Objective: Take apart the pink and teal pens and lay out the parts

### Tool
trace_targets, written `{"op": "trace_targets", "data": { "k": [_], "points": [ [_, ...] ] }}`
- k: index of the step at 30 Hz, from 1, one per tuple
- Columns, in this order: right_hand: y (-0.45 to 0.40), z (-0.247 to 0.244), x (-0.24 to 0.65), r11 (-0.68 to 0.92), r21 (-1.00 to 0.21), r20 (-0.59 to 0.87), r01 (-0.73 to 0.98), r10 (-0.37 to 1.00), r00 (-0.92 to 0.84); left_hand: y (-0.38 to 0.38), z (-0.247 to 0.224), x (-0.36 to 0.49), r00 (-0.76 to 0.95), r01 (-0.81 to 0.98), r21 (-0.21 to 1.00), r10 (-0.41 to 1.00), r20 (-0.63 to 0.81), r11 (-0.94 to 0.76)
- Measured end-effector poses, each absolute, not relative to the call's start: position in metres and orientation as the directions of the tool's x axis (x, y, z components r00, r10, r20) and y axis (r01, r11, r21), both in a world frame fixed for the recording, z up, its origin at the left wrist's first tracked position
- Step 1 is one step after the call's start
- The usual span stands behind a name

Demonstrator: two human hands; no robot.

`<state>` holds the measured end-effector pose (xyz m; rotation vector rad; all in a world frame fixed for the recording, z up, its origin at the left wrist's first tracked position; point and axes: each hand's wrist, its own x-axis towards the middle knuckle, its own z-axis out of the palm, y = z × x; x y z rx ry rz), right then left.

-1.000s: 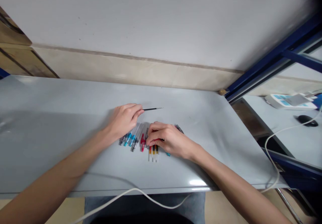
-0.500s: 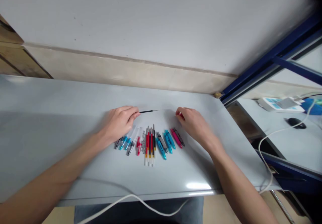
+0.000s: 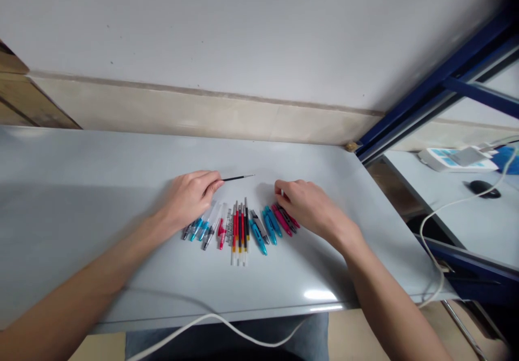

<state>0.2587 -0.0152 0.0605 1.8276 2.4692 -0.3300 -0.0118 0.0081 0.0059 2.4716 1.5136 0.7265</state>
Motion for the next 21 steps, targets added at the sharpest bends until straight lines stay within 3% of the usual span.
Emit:
{"op": "trace_targets", "data": {
  "k": [3, 5, 8, 10, 12, 15, 18, 21],
  "points": [
    [-0.012, 0.059, 0.260, 0.200, -0.217, -0.111, 0.955, 0.967, -0.228, 0.006, 0.008, -0.011, 0.352, 0.796, 0.392, 0.880, 0.319, -0.461],
    [-0.009, 0.056, 0.260, 0.179, -0.401, -0.010, 0.898, 0.980, -0.199, 0.004, 0.010, -0.010, 0.337, 0.781, 0.420, 0.878, 0.340, -0.462],
    [-0.005, 0.050, 0.254, 0.197, -0.802, 0.050, 0.564, 0.963, -0.266, 0.000, 0.012, -0.008, 0.328, 0.733, 0.468, 0.859, 0.393, -0.494],
    [-0.007, 0.045, 0.244, 0.088, -0.968, -0.001, 0.233, 0.935, -0.356, -0.002, 0.013, -0.006, 0.362, 0.688, 0.485, 0.834, 0.416, -0.540],
    [-0.012, 0.040, 0.231, -0.033, -0.999, -0.021, -0.026, 0.923, -0.385, -0.003, 0.013, -0.005, 0.419, 0.635, 0.493, 0.802, 0.427, -0.594],
    [-0.020, 0.032, 0.214, -0.117, -0.958, -0.024, -0.261, 0.942, -0.334, -0.004, 0.012, -0.002, 0.454, 0.588, 0.496, 0.768, 0.452, -0.639],
    [-0.021, 0.028, 0.209, -0.121, -0.935, -0.037, -0.332, 0.968, -0.248, -0.005, 0.013, 0.000, 0.463, 0.598, 0.495, 0.776, 0.429, -0.630],
    [-0.014, 0.030, 0.219, -0.022, -0.946, 0.004, -0.323, 0.997, -0.081, -0.005, 0.015, 0.002, 0.488, 0.584, 0.516, 0.779, 0.394, -0.627]
  ]
}}
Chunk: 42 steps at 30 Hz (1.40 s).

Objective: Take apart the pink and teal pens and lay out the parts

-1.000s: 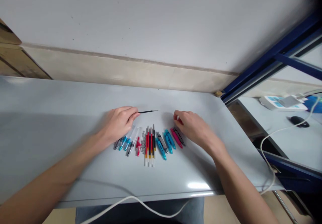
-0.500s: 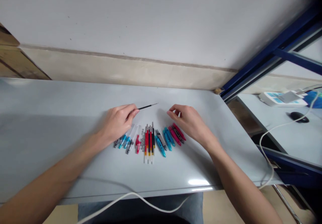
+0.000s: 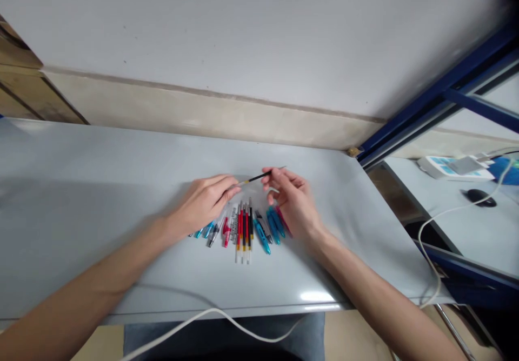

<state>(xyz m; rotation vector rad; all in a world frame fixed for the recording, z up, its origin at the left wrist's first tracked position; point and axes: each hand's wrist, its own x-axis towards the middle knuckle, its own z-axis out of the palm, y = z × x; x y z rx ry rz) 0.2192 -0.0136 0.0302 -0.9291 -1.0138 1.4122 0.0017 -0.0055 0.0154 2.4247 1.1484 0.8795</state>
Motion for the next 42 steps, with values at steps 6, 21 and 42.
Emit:
{"op": "trace_targets", "data": {
  "k": [6, 21, 42],
  "points": [
    [0.000, 0.039, 0.245, 0.006, -0.982, -0.002, -0.189, 0.999, 0.044, -0.002, 0.014, -0.006, 0.429, 0.639, 0.469, 0.788, 0.442, -0.610],
    [-0.029, 0.033, 0.213, 0.369, -0.598, 0.111, 0.711, 0.917, -0.382, 0.004, 0.014, -0.008, 0.273, 0.784, 0.455, 0.892, 0.360, -0.423],
    [-0.027, 0.038, 0.221, 0.379, -0.593, -0.003, 0.710, 0.881, -0.473, 0.007, 0.014, -0.009, 0.258, 0.824, 0.413, 0.906, 0.336, -0.388]
  ]
}}
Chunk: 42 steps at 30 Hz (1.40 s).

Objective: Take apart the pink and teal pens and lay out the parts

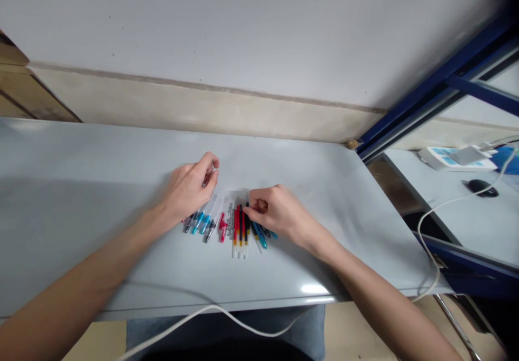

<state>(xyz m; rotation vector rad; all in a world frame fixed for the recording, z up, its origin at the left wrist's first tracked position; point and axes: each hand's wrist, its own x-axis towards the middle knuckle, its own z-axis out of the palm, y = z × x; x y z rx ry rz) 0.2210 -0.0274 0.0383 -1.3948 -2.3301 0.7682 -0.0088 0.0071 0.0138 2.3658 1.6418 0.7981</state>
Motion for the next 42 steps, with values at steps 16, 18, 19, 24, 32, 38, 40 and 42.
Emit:
{"op": "trace_targets", "data": {
  "k": [16, 18, 19, 24, 32, 38, 40, 42],
  "points": [
    [-0.025, 0.039, 0.225, 0.376, -0.603, -0.011, 0.704, 0.878, -0.478, 0.010, 0.018, -0.014, 0.238, 0.860, 0.375, 0.922, 0.304, -0.345],
    [-0.024, 0.040, 0.227, 0.354, -0.643, 0.037, 0.679, 0.900, -0.434, 0.015, 0.017, -0.022, 0.257, 0.877, 0.341, 0.929, 0.266, -0.340],
    [-0.023, 0.041, 0.229, 0.341, -0.651, 0.062, 0.678, 0.914, -0.400, 0.019, 0.016, -0.026, 0.278, 0.880, 0.326, 0.932, 0.234, -0.345],
    [-0.013, 0.039, 0.238, 0.291, -0.651, 0.155, 0.701, 0.955, -0.253, 0.029, 0.013, -0.040, 0.365, 0.863, 0.331, 0.924, 0.117, -0.382],
    [-0.002, 0.026, 0.247, 0.296, -0.619, 0.236, 0.728, 0.954, -0.187, 0.026, 0.012, -0.040, 0.396, 0.848, 0.332, 0.911, 0.118, -0.412],
    [0.002, 0.024, 0.249, 0.289, -0.616, 0.244, 0.733, 0.955, -0.171, 0.024, 0.013, -0.038, 0.373, 0.851, 0.343, 0.918, 0.136, -0.396],
    [0.004, 0.022, 0.250, 0.271, -0.623, 0.234, 0.734, 0.960, -0.156, 0.023, 0.014, -0.035, 0.359, 0.869, 0.318, 0.925, 0.120, -0.379],
    [0.007, 0.019, 0.252, 0.254, -0.628, 0.223, 0.736, 0.964, -0.142, 0.022, 0.015, -0.033, 0.347, 0.888, 0.288, 0.933, 0.096, -0.359]
  ]
}}
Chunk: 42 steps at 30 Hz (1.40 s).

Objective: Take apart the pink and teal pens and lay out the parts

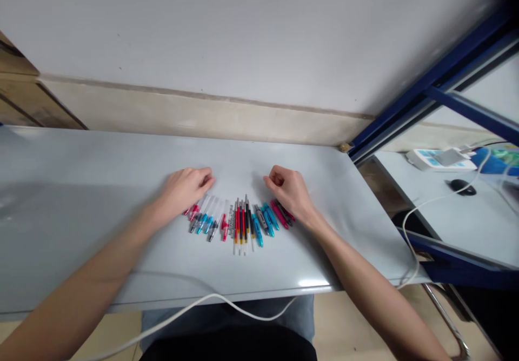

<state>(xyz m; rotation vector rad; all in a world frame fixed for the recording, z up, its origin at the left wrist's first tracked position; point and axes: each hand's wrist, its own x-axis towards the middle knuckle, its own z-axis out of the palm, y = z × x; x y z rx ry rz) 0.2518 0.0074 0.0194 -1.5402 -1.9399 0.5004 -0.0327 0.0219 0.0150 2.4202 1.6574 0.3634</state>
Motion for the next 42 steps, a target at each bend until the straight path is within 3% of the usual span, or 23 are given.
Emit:
{"op": "trace_targets", "data": {
  "k": [6, 11, 16, 23, 28, 35, 38, 42],
  "points": [
    [0.010, 0.018, 0.255, 0.264, -0.634, 0.236, 0.727, 0.961, -0.144, 0.022, 0.012, -0.030, 0.295, 0.903, 0.292, 0.948, 0.117, -0.317],
    [0.006, 0.020, 0.253, 0.275, -0.674, 0.240, 0.685, 0.959, -0.149, 0.029, 0.008, -0.034, 0.233, 0.844, 0.381, 0.898, 0.374, -0.378],
    [0.002, 0.021, 0.249, 0.402, -0.659, 0.396, 0.636, 0.904, -0.161, 0.029, 0.008, -0.038, 0.244, 0.790, 0.393, 0.829, 0.503, -0.471],
    [0.002, 0.017, 0.249, 0.520, -0.656, 0.501, 0.547, 0.842, -0.199, 0.026, 0.001, -0.040, 0.226, 0.755, 0.449, 0.832, 0.507, -0.478],
    [0.001, 0.009, 0.249, 0.349, -0.820, 0.351, 0.453, 0.933, -0.082, 0.024, -0.006, -0.039, 0.100, 0.709, 0.603, 0.898, 0.428, -0.367],
    [-0.002, 0.017, 0.244, 0.242, -0.964, 0.245, 0.113, 0.969, 0.015, 0.026, -0.014, -0.040, 0.075, 0.643, 0.692, 0.926, 0.370, -0.329],
    [-0.002, 0.020, 0.245, 0.225, -0.971, 0.227, 0.083, 0.973, 0.025, 0.025, -0.014, -0.042, 0.098, 0.658, 0.675, 0.927, 0.363, -0.334],
    [-0.001, 0.023, 0.247, 0.205, -0.975, 0.208, 0.084, 0.978, 0.025, 0.022, -0.007, -0.042, 0.157, 0.794, 0.525, 0.937, 0.312, -0.308]
  ]
}}
